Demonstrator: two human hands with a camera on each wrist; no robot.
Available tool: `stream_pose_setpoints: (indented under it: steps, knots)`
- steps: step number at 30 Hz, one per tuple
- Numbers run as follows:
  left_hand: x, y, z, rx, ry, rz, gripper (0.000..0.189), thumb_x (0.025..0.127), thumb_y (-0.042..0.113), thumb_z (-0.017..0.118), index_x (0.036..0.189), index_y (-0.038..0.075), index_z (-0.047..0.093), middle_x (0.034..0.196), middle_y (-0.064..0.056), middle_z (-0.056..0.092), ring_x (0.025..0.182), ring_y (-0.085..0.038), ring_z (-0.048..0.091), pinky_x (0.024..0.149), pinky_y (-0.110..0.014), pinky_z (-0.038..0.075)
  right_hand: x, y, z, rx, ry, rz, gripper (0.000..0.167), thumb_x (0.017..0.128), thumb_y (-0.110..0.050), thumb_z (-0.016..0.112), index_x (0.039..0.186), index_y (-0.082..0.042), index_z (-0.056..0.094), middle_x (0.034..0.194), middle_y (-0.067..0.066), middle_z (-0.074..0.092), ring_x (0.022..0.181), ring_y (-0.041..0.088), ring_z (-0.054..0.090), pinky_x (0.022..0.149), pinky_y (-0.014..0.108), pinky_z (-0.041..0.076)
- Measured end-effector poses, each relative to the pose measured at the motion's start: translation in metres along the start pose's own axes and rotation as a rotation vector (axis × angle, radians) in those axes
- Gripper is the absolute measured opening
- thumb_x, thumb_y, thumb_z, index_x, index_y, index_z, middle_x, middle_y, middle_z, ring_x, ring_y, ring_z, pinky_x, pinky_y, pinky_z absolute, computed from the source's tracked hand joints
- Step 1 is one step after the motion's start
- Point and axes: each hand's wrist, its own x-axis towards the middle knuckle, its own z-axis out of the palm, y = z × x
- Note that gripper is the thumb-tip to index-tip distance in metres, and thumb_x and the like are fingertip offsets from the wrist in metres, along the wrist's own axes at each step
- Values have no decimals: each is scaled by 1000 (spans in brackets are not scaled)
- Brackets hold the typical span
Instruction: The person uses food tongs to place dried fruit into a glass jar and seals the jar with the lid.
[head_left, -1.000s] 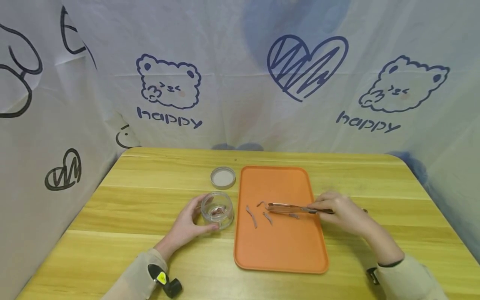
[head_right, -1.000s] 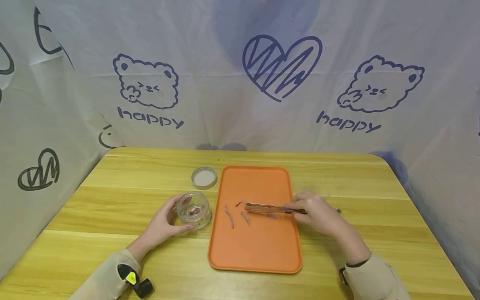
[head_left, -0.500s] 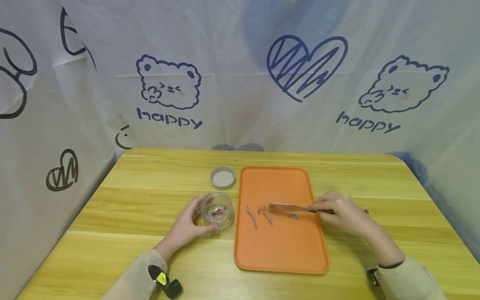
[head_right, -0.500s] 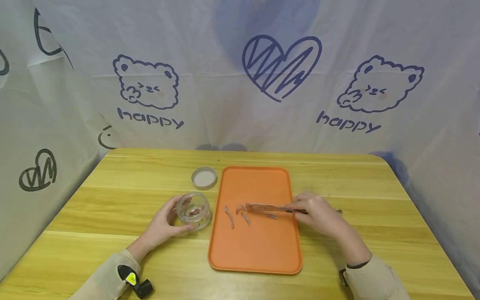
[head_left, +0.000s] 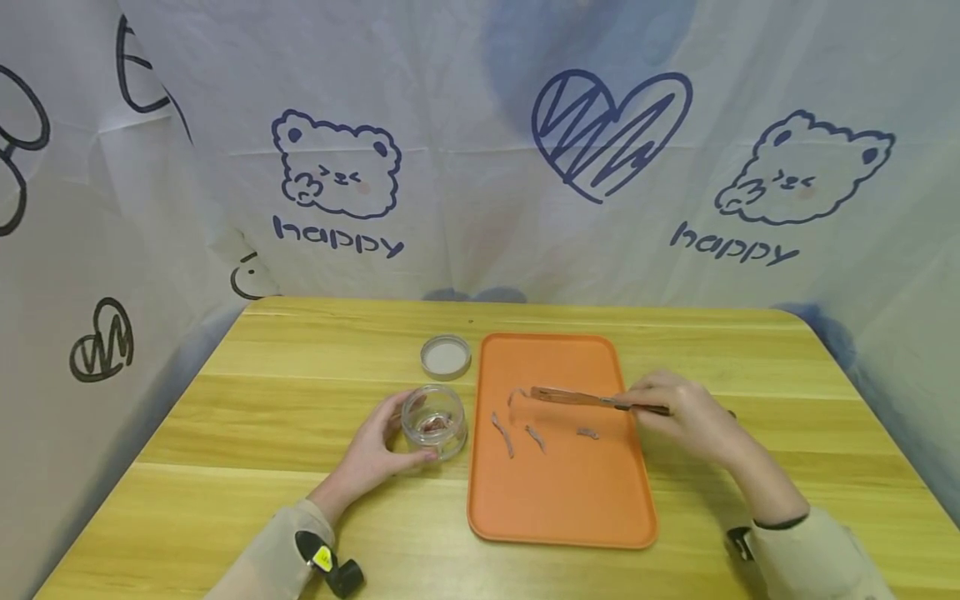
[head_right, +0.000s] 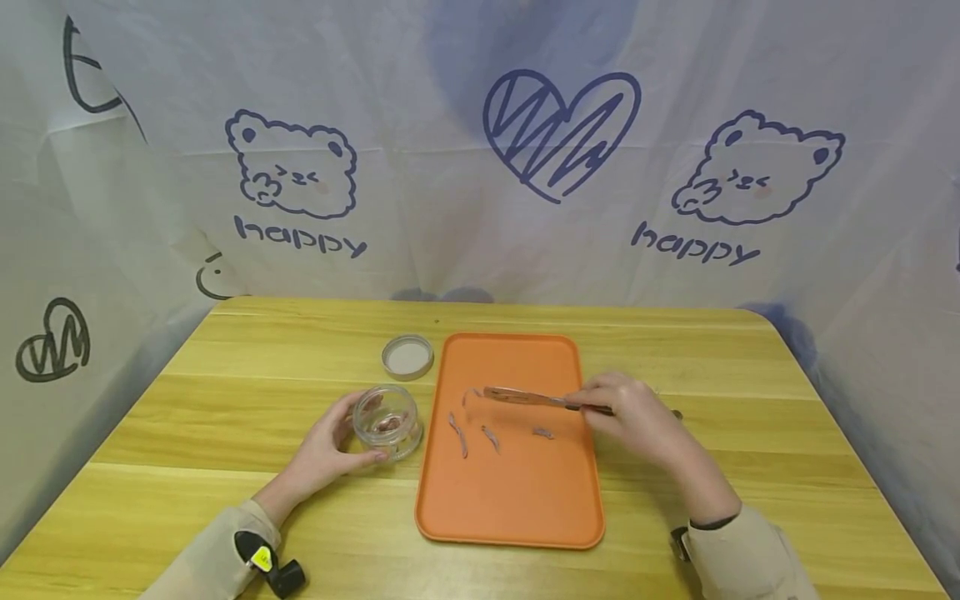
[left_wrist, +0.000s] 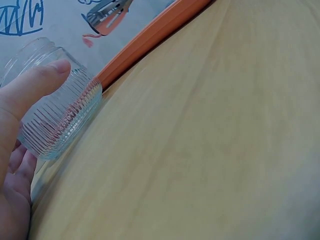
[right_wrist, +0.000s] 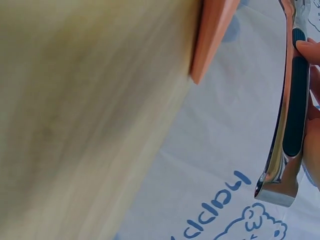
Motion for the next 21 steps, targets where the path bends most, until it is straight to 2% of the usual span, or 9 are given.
stream_pose_setpoints:
  steps: [6, 13, 21]
  knots:
    - [0, 0, 0, 1, 0, -24, 82, 69, 2, 84, 138, -1, 40, 137, -22, 45, 125, -36, 45, 108, -33, 36, 9, -3, -4, -29, 33, -45, 27, 77, 7, 72, 100, -7, 75, 92, -2, 66, 75, 6, 54, 53, 20, 47]
    - [4, -31, 0, -16, 9, -22, 86, 67, 9, 87, 140, 9, 41, 139, -12, 46, 126, -27, 46, 107, -26, 36, 20, -9, -10, -38, 30, -60, 29, 77, 7, 72, 102, -9, 75, 93, -1, 67, 75, 7, 55, 54, 21, 48]
    - [4, -31, -2, -20, 10, 1, 86, 66, 17, 89, 138, 11, 43, 138, -10, 48, 124, -25, 47, 107, -28, 37, 40, -20, -12, -50, 47, -126, 26, 76, 6, 73, 99, -6, 75, 90, -1, 66, 71, 6, 51, 52, 21, 45]
